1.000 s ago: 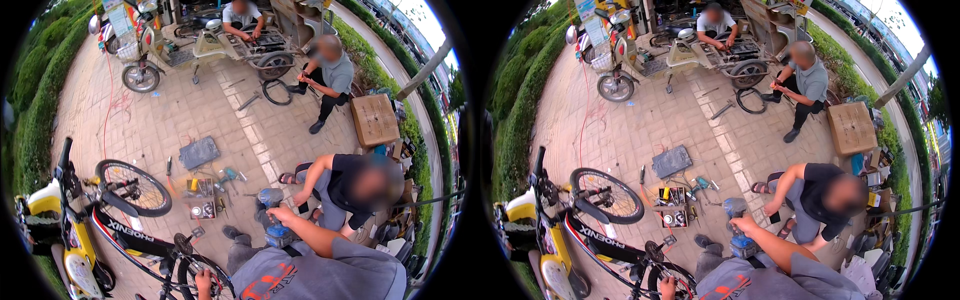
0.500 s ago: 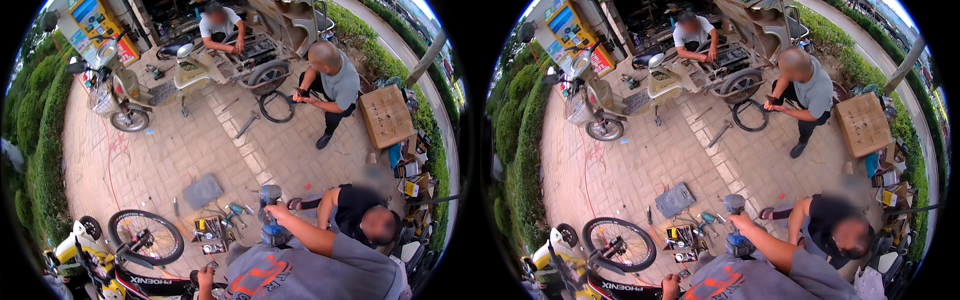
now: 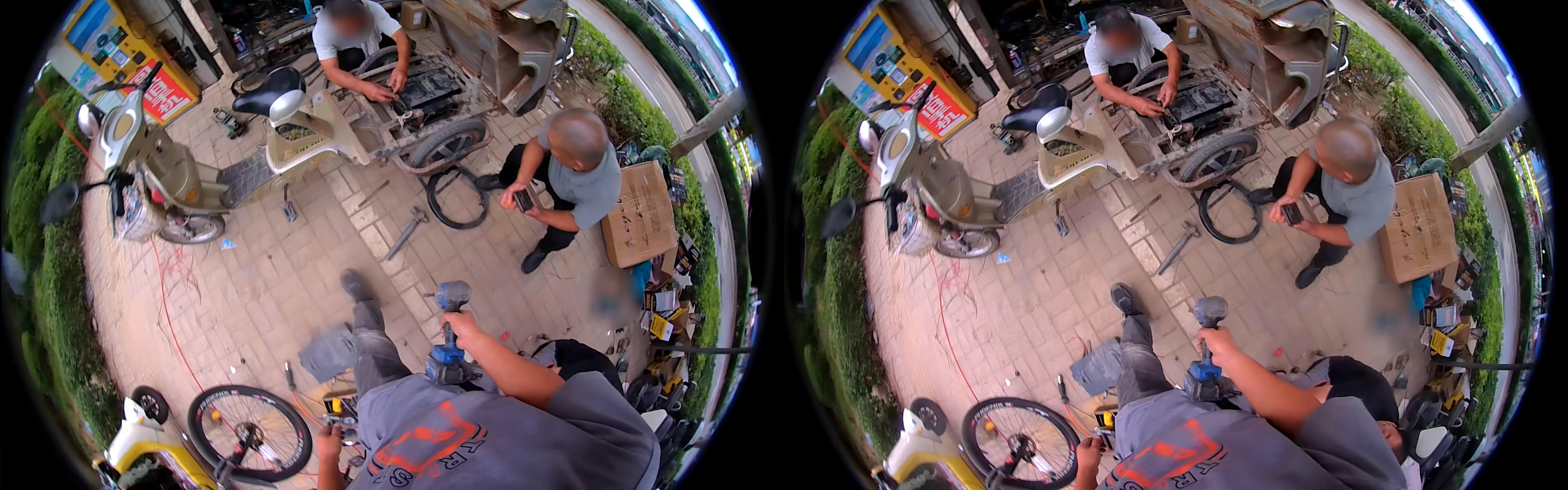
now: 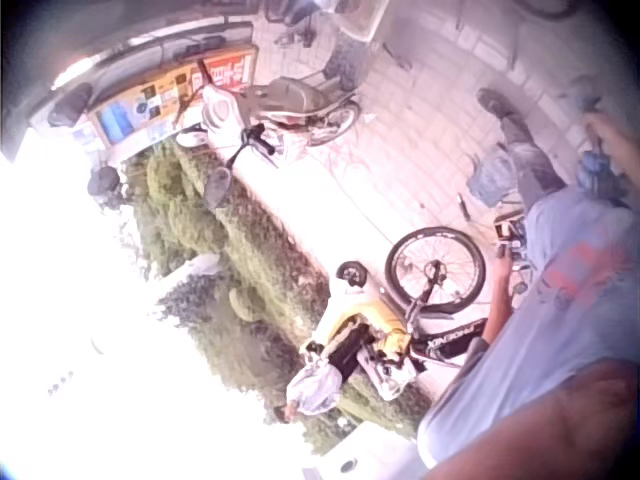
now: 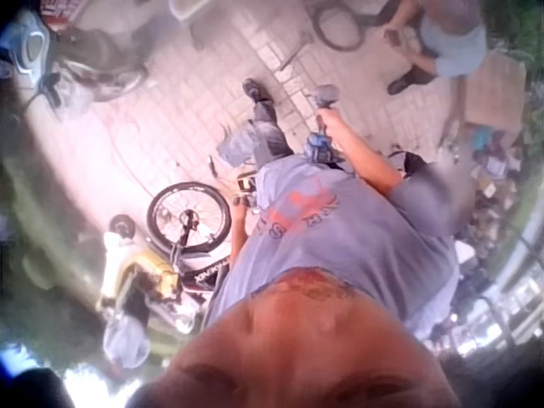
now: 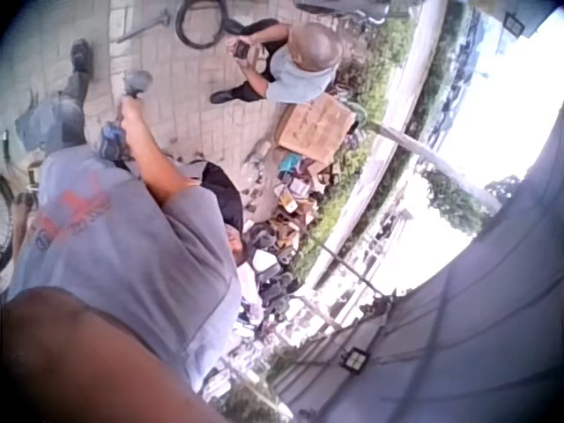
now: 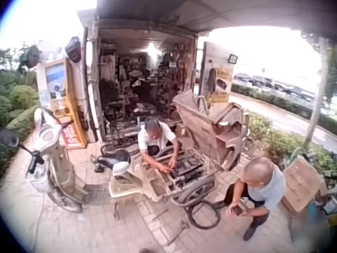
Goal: The person uses a power drill to remove a panel from a yellow scooter, then works on the scooter's battery connections. They then move to a bicycle, remove a battery pack, and wrap it with black tape.
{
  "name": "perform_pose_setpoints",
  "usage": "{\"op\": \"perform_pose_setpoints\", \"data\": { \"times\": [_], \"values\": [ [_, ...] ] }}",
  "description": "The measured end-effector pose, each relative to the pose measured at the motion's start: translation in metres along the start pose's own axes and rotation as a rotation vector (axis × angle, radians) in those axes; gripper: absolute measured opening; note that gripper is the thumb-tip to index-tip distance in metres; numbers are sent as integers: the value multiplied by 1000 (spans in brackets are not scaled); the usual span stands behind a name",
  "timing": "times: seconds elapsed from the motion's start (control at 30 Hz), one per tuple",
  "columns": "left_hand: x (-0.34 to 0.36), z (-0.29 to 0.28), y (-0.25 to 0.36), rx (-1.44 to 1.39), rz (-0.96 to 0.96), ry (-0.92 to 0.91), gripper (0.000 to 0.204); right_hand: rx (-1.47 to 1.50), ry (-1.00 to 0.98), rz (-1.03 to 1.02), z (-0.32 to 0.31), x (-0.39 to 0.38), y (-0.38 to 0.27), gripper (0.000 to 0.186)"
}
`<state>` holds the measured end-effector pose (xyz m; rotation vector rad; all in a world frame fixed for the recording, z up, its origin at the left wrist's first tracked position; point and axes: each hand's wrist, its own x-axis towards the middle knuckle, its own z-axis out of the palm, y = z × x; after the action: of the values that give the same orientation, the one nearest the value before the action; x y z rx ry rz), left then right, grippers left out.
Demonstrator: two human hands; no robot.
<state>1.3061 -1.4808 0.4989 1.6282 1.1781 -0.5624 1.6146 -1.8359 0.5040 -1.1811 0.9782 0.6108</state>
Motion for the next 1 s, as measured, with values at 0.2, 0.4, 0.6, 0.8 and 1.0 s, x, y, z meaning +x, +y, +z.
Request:
{"op": "perform_pose_setpoints", "data": {
  "times": [0.2, 0.4, 0.6, 0.8, 1.0],
  "values": [
    [138, -23, 175, 259, 116, -71, 30, 203, 68, 63, 90, 66, -100, 8],
    [208, -35, 397, 325, 392, -109, 32, 262, 156, -205, 200, 75, -201, 10],
    [258, 51, 596, 269, 579, -292, 40, -378, 21, -660, 269, 150, -256, 43],
    [312, 140, 739, -129, 449, -304, 58, -836, -113, -1019, 324, 262, -329, 66],
    [410, 197, 764, 111, 433, -99, 75, -1202, -105, -998, 357, 378, -373, 65]
  ]
}}
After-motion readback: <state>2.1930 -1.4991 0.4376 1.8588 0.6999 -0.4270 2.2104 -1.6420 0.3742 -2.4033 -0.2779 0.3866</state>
